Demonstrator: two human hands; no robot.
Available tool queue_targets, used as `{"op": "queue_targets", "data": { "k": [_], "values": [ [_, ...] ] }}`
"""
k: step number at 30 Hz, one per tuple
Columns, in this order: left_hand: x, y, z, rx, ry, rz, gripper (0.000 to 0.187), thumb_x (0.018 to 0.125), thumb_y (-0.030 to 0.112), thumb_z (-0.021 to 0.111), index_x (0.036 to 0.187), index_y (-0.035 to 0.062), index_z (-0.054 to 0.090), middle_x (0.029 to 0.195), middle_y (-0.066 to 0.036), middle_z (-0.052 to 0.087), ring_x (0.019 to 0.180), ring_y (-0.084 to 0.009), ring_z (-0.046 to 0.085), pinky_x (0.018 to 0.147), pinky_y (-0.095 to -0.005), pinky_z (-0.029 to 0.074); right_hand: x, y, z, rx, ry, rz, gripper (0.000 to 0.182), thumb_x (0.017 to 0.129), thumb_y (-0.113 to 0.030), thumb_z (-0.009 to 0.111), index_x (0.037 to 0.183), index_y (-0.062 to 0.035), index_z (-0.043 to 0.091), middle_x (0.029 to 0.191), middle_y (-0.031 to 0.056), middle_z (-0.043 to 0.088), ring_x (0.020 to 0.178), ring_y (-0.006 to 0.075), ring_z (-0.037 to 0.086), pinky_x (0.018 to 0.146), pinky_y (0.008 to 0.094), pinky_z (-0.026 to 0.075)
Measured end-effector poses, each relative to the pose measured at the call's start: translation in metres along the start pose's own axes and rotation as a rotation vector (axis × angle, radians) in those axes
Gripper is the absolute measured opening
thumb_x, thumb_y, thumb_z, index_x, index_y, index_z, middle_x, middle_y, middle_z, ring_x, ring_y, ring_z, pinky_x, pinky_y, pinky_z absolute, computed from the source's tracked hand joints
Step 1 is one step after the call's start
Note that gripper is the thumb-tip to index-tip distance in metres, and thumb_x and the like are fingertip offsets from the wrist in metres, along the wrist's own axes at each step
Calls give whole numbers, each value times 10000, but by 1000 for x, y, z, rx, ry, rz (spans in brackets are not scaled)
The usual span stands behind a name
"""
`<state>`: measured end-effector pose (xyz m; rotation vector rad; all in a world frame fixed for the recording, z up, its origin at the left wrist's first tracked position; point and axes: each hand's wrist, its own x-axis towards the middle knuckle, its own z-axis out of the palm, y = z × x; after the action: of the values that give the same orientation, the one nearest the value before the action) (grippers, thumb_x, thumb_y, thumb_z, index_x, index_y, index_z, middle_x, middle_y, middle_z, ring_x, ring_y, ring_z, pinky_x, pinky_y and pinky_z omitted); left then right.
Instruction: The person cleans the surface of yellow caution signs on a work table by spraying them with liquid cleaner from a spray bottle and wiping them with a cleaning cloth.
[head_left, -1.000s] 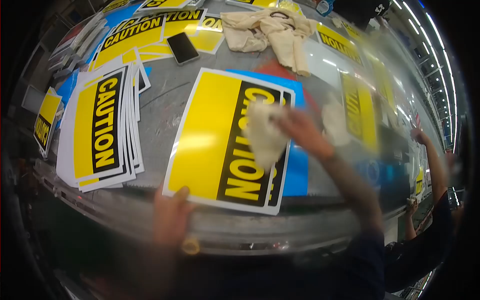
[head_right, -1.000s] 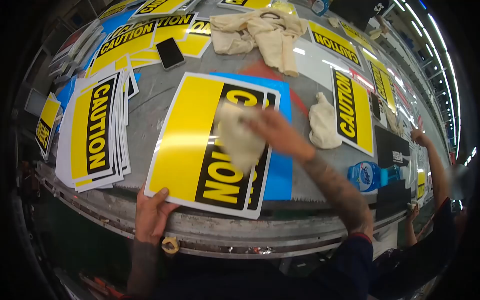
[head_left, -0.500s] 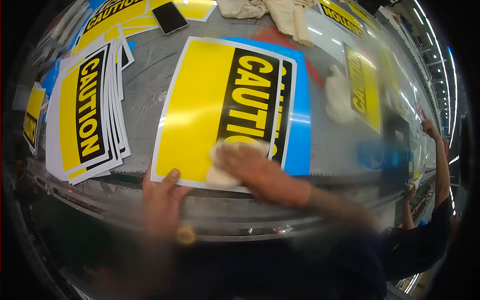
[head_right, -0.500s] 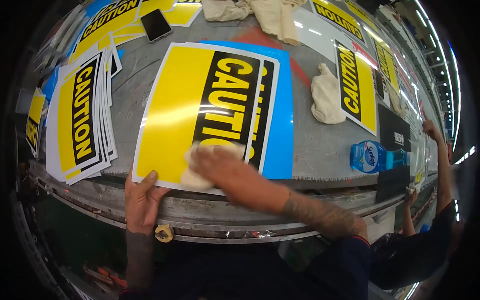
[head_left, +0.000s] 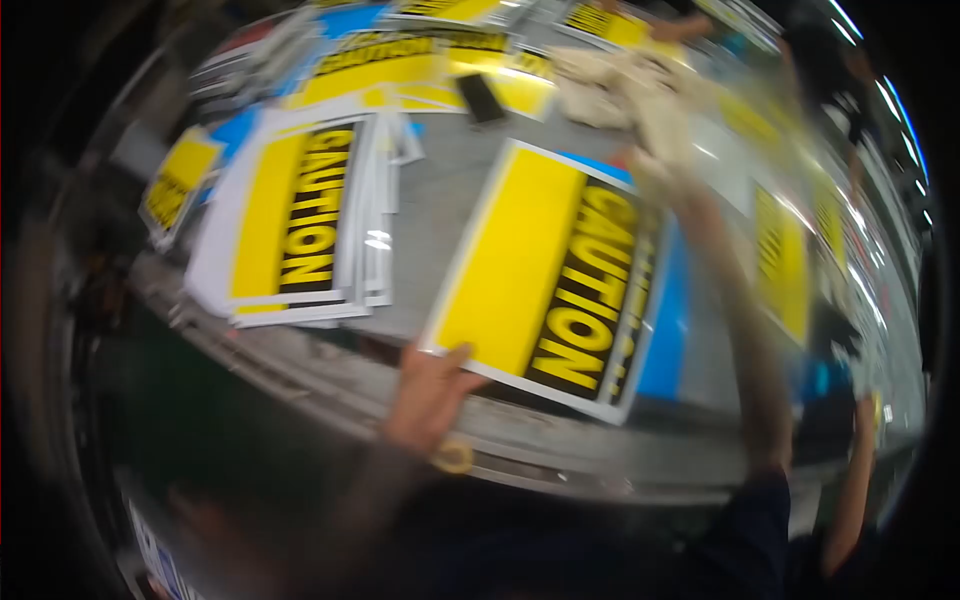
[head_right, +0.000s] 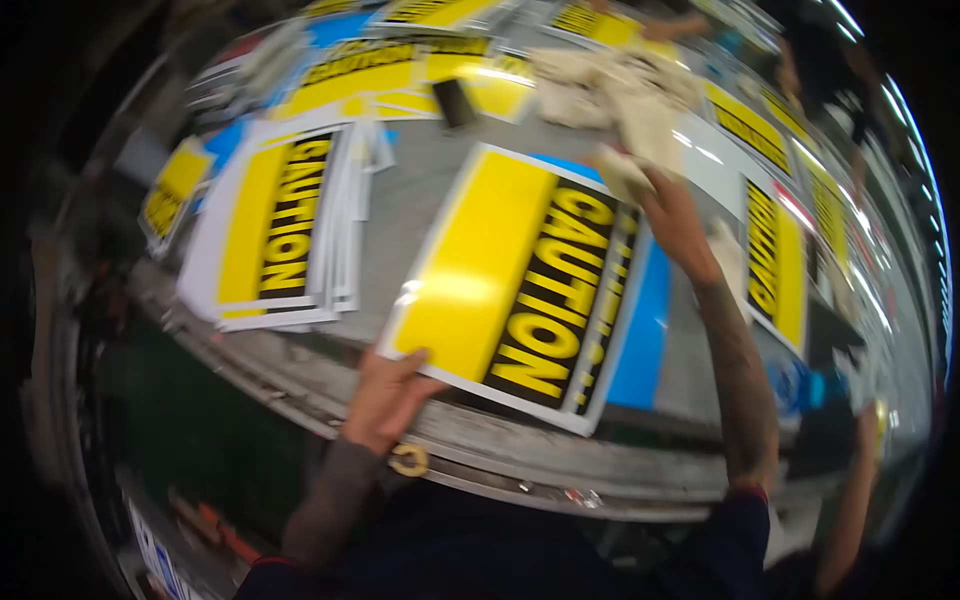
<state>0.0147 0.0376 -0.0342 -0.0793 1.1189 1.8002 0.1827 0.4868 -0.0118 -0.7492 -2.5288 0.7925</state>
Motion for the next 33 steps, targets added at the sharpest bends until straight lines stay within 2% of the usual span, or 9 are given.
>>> {"op": "queue_targets", "data": {
  "k": [1, 2, 7, 10, 13, 15, 17, 20, 33],
  "values": [
    [1, -3, -2, -43, 7, -10, 593, 1071, -49, 629, 1632, 7, 443, 1502, -186, 651, 1359, -337, 686, 1051, -525, 665, -2, 43, 28, 86, -89, 26, 458, 1100, -133, 588, 1545, -27, 611, 1498, 287, 664, 1418, 396, 645, 1150, 463, 512],
    [-1, 1, 3, -55, -21, 1, 598, 1077, -55, 618, 1642, 8, 431, 1511, -189, 644, 1365, -336, 682, 1059, -520, 661, -31, 11, 46, -92, -117, -198, 590, 1057, -16, 574, 1642, -74, 519, 1628, 263, 566, 1551, 388, 519, 1253, 491, 437],
    [-2, 2, 2, -131, -110, -14, 631, 1104, -48, 578, 1695, 34, 373, 1561, -177, 606, 1380, -306, 667, 1045, -460, 654, -155, -151, 60, 22, -305, -74, 770, 911, 182, 512, 1634, -85, 520, 1709, 186, 497, 1640, 384, 371, 1375, 521, 257],
    [2, -3, 0, -182, -154, -8, 639, 1102, -12, 612, 1699, 69, 400, 1529, -114, 639, 1325, -224, 696, 966, -370, 672, -203, -194, 40, 234, -630, -123, 667, 944, 123, 577, 1585, -59, 568, 1588, 185, 620, 1540, 379, 520, 1317, 516, 373],
    [-13, 20, 4, -154, -221, -11, 662, 1106, -29, 606, 1709, 21, 337, 1611, -190, 563, 1455, -317, 611, 1135, -499, 613, -235, -164, 10, 544, -935, 100, 556, 908, -142, 637, 1449, -26, 699, 1402, 196, 756, 1312, 380, 718, 1115, 439, 535],
    [-25, 45, -3, -108, -174, 48, 658, 1087, -19, 647, 1684, 9, 372, 1585, -194, 587, 1421, -342, 640, 1103, -526, 631, -270, -144, -3, 404, -522, 586, 482, 988, -159, 662, 1449, -19, 674, 1382, 177, 748, 1216, 289, 751, 1026, 420, 593],
    [-36, 83, -17, -77, -152, 139, 656, 1075, -22, 663, 1670, 7, 389, 1572, -201, 599, 1404, -364, 653, 1091, -544, 638, -281, -110, 14, 1103, 38, 451, 456, 1091, -178, 708, 1503, -19, 590, 1236, 124, 748, 1123, 246, 737, 1031, 427, 594],
    [-33, 134, -64, -17, -18, 328, 633, 1069, -27, 654, 1649, -10, 405, 1560, -218, 609, 1391, -403, 660, 1089, -572, 637, -280, -95, 17, 1097, 327, 494, 521, 1112, -265, 712, 1525, 9, 551, 1323, 127, 725, 1197, 239, 720, 1050, 414, 583],
    [19, 233, -227, 118, 209, 509, 573, 1051, -35, 671, 1598, -2, 505, 1466, -179, 683, 1322, -314, 714, 1018, -445, 691, -281, -87, 25, 1044, 216, 577, 601, 1103, -223, 714, 1607, 33, 511, 1430, 130, 695, 1273, 220, 683, 1103, 375, 541]
  ]
}}
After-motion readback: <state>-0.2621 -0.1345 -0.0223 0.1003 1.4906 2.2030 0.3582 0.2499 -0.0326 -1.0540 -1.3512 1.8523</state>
